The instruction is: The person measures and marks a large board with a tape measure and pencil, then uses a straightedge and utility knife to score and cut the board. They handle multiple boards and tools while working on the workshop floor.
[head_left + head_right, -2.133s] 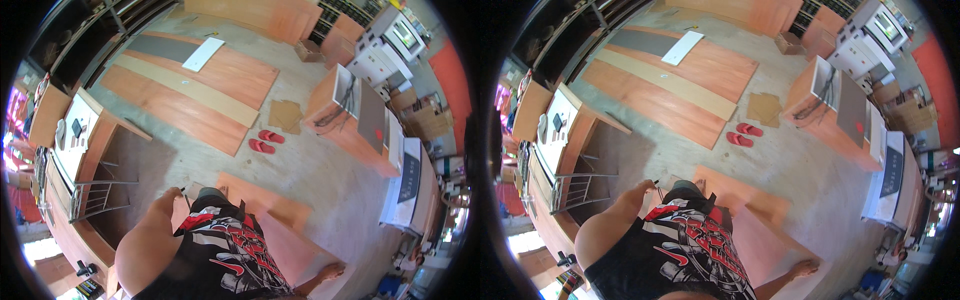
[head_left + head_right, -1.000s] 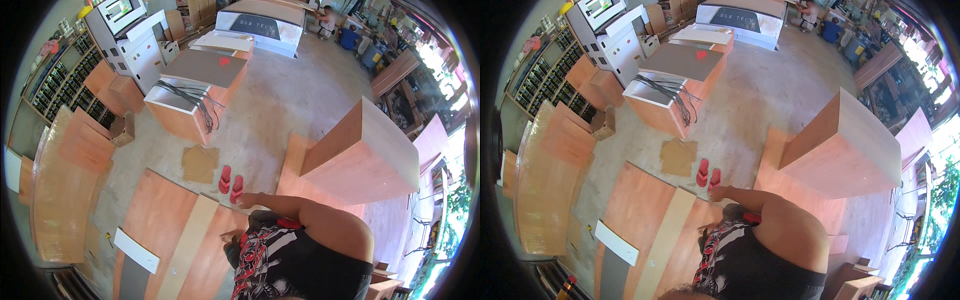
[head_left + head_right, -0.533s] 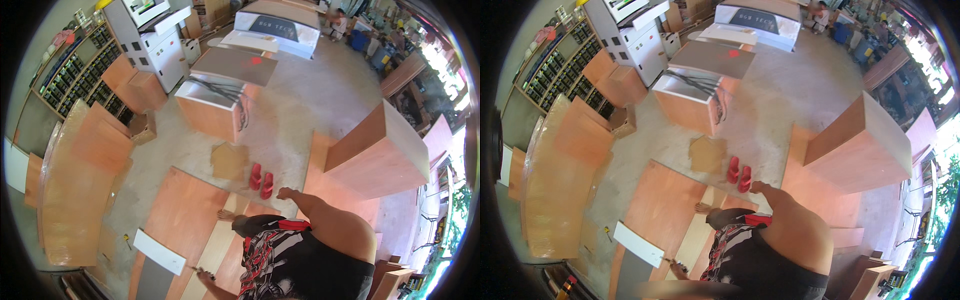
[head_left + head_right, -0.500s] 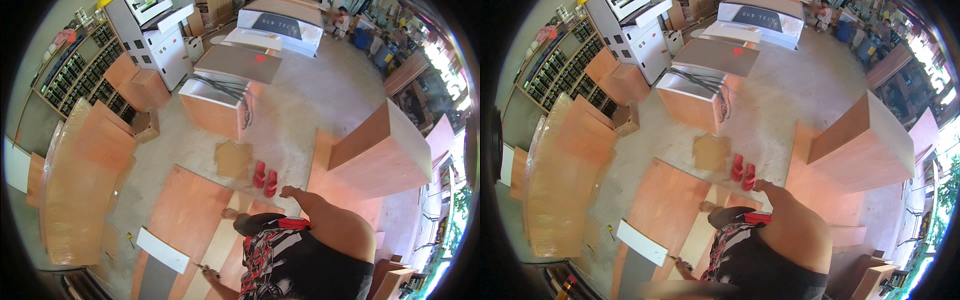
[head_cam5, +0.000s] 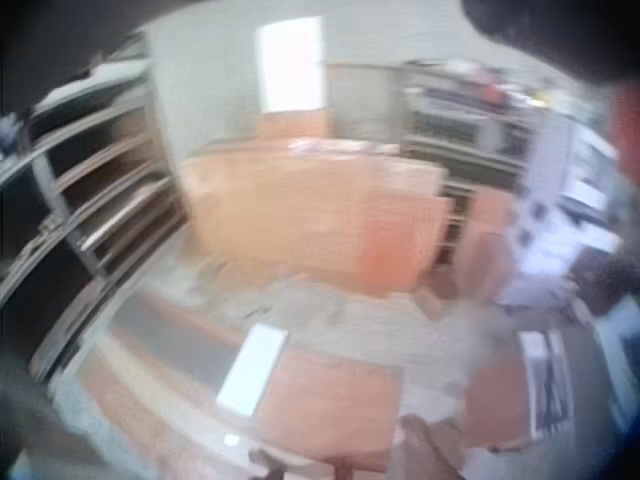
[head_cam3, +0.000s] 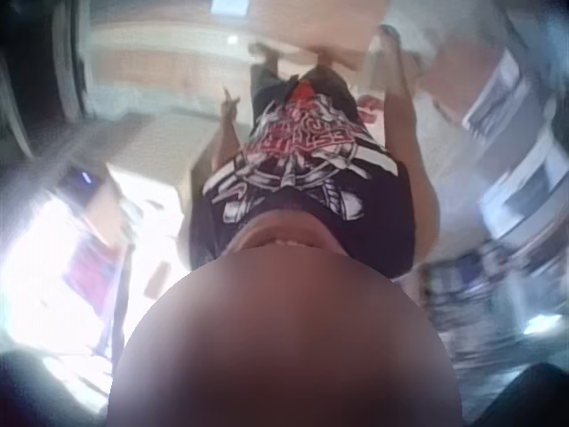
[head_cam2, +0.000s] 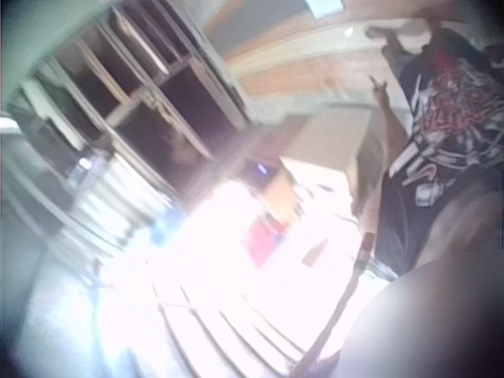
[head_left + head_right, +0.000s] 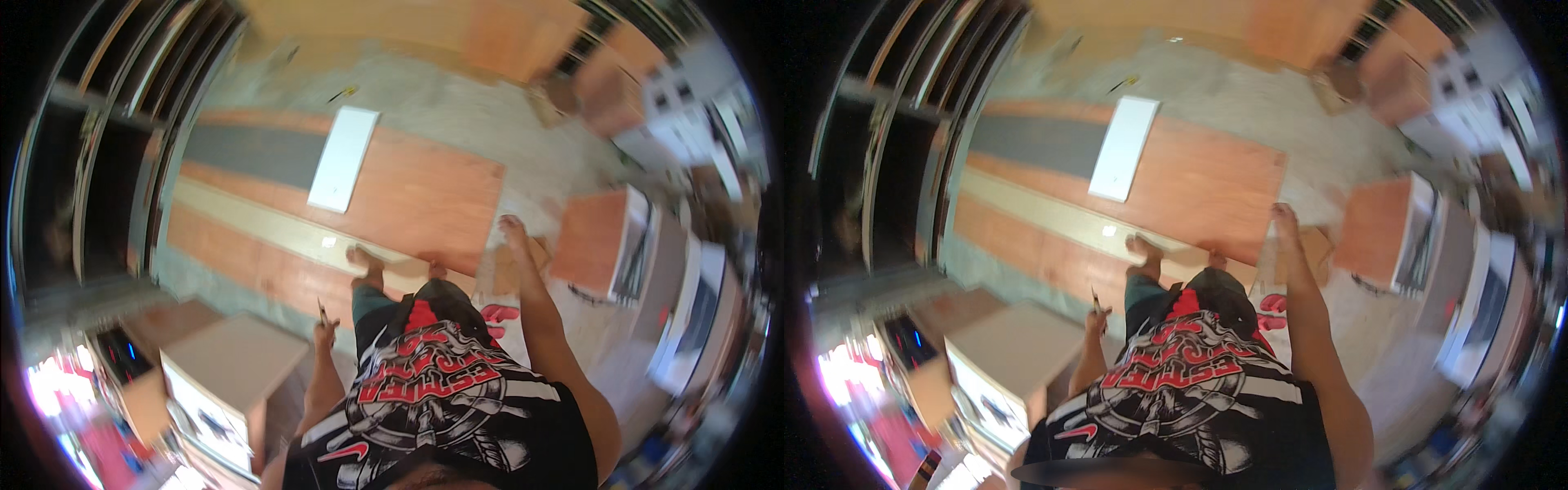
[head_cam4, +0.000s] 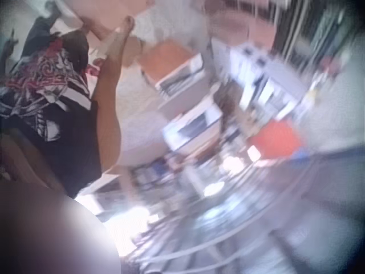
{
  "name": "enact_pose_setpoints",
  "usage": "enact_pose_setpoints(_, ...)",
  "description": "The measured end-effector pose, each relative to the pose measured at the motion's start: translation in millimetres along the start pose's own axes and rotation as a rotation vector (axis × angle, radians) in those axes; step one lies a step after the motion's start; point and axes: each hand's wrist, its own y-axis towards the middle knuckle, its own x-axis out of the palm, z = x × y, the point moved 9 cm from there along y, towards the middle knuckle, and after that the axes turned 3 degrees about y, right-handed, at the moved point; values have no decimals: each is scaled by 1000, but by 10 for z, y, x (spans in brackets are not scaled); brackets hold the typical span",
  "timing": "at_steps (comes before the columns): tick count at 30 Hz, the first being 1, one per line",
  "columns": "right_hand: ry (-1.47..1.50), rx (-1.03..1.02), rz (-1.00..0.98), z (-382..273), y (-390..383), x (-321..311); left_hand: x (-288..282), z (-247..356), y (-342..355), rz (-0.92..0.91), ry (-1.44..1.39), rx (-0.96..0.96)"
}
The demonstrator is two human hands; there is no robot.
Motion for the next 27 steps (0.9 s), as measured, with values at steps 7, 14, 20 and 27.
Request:
enact_pose_setpoints(7,-402,153,-173,-469,513,1254,-55,283,537,110,-260,-241)
enact_pose_setpoints(14,-395,122,-502,-868,802,2785,-634,852,1471,142,33,-142)
enact_pose_setpoints(20,-595,-30,-733,-391,1873,4592,-574,1533,3255,164,12,-78)
enact_pose_setpoints(27,-652,372,-839,1998,2594,6615,379,1870,5969,94,181,99)
